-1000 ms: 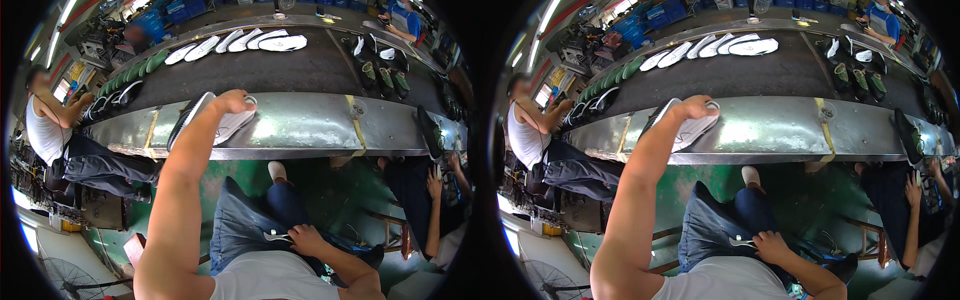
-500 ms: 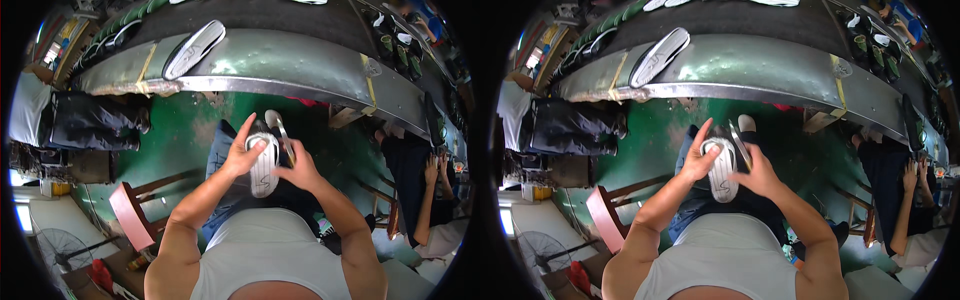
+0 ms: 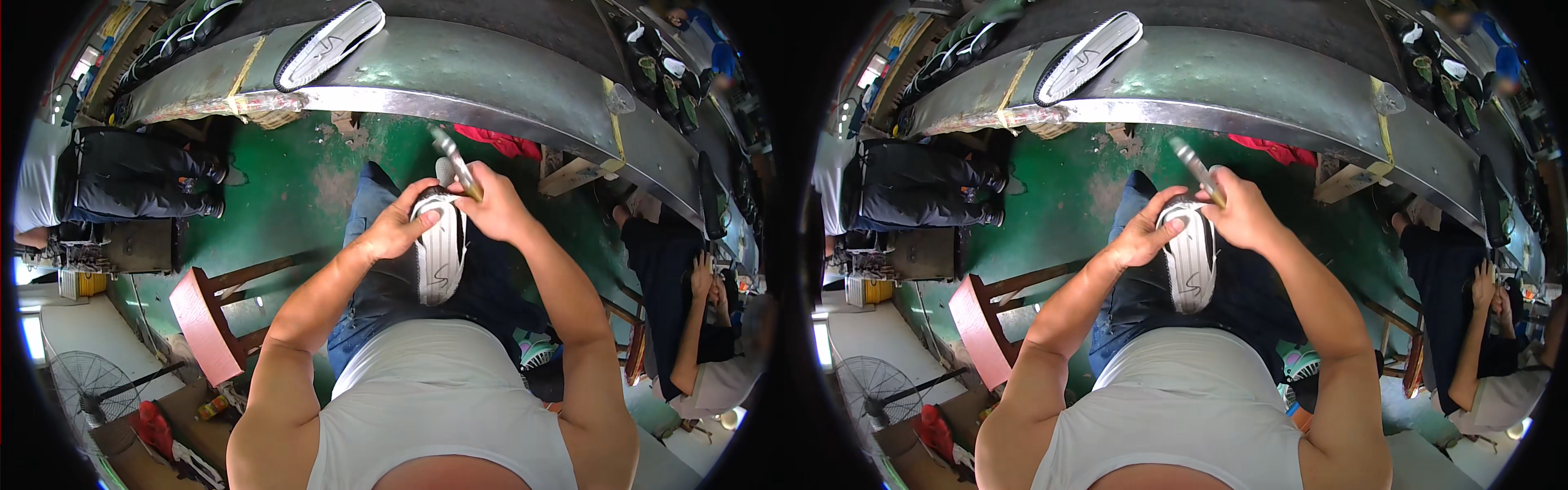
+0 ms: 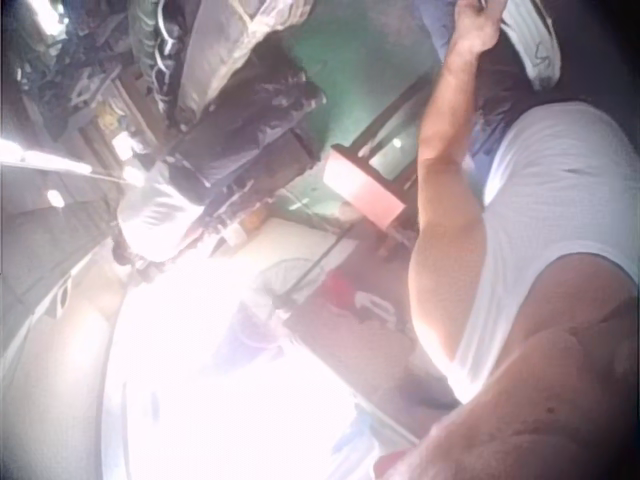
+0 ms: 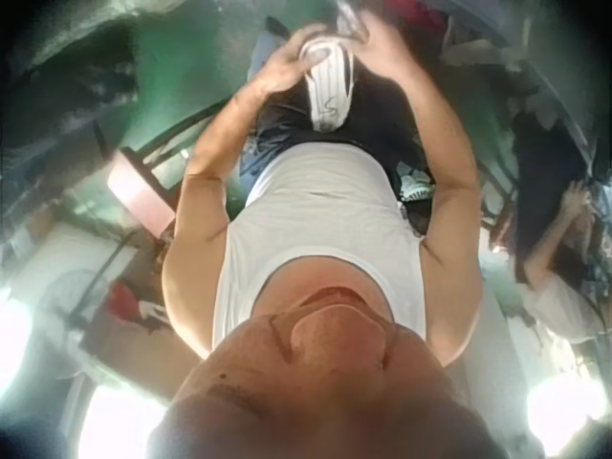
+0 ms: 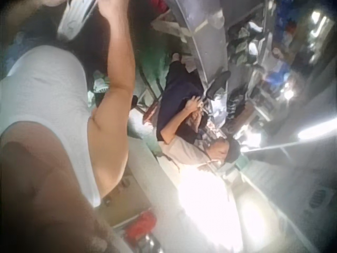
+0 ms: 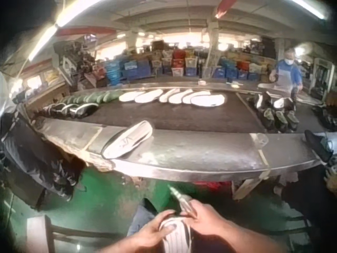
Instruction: Manually lasting shoes by pulling the upper over the form and trimming excess material with a hand tool.
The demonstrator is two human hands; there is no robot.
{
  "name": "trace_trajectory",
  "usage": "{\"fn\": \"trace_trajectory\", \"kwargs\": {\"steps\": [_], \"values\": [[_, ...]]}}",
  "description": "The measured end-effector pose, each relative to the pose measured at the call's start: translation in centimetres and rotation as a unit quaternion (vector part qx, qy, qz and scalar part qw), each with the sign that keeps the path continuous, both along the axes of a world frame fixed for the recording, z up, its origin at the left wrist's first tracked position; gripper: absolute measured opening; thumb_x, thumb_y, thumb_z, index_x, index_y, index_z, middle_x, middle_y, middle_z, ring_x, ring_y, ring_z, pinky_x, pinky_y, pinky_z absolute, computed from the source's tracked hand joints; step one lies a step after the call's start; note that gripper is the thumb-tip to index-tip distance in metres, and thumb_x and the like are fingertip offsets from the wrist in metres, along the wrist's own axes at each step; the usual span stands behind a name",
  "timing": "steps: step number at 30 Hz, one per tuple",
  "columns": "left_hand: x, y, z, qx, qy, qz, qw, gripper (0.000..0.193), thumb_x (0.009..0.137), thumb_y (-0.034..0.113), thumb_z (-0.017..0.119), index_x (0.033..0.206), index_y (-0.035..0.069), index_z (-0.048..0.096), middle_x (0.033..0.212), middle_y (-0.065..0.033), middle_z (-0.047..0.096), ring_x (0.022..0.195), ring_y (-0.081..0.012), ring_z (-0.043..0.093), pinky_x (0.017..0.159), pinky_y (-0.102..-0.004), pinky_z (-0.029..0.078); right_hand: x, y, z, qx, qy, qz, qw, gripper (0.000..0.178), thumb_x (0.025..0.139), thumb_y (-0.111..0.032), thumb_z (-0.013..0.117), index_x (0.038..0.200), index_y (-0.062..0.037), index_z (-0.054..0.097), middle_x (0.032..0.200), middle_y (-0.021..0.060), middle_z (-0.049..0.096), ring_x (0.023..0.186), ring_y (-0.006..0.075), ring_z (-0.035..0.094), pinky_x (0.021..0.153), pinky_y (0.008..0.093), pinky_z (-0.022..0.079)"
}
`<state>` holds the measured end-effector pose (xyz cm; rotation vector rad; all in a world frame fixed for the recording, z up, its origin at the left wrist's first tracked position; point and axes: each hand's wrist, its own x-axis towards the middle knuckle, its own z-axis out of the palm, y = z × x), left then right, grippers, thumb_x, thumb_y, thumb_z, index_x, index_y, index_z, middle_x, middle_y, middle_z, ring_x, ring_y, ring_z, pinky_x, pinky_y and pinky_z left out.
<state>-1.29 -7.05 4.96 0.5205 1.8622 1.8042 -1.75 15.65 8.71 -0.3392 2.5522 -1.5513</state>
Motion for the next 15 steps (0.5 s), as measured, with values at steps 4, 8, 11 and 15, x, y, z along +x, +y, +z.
{"fn": "trace_trajectory", "kwargs": {"steps": [4,8,11,15], "values": [[-0.5,-0.5,-1.2,0.043,-0.053,0.038,0.997,0.056,0.101,0.029,0.062,0.148,0.009,0.038,0.127,-0.0072,0.057,0.118,-0.0157,0.052,0.104,-0.0305,0.041,2.7,1.3,-2.5,-0.220,-0.121,-0.004,0.968,0.034,0.091,-0.013,0.067,0.120,-0.0006,0.054,0.096,0.0075,0.066,0.085,0.0157,0.063,0.078,0.0318,0.053],[-0.9,-1.0,-2.0,0.040,-0.065,0.069,0.995,0.057,0.101,0.032,0.060,0.149,0.010,0.037,0.127,-0.0069,0.057,0.119,-0.0158,0.051,0.105,-0.0307,0.039,11.6,2.9,-3.6,-0.122,-0.318,-0.081,0.937,0.030,0.099,-0.020,0.057,0.120,0.0021,0.057,0.092,0.0091,0.070,0.073,0.0134,0.067,0.064,0.0292,0.052],[-1.6,-0.6,-1.4,0.028,-0.092,0.057,0.994,0.055,0.102,0.032,0.060,0.148,0.011,0.039,0.127,-0.0054,0.056,0.120,-0.0150,0.049,0.106,-0.0305,0.037,12.7,1.9,-1.8,-0.106,-0.195,-0.051,0.974,0.031,0.098,-0.019,0.059,0.120,0.0020,0.059,0.087,0.0083,0.070,0.072,0.0137,0.066,0.064,0.0295,0.051],[-1.5,0.0,-1.4,0.051,-0.088,0.035,0.994,0.054,0.101,0.031,0.060,0.148,0.012,0.040,0.130,-0.0040,0.054,0.121,-0.0147,0.048,0.107,-0.0307,0.036,9.9,1.9,-0.8,-0.056,-0.195,-0.003,0.979,0.029,0.097,-0.020,0.060,0.118,0.0007,0.059,0.082,0.0064,0.067,0.070,0.0128,0.063,0.065,0.0296,0.050]]}}
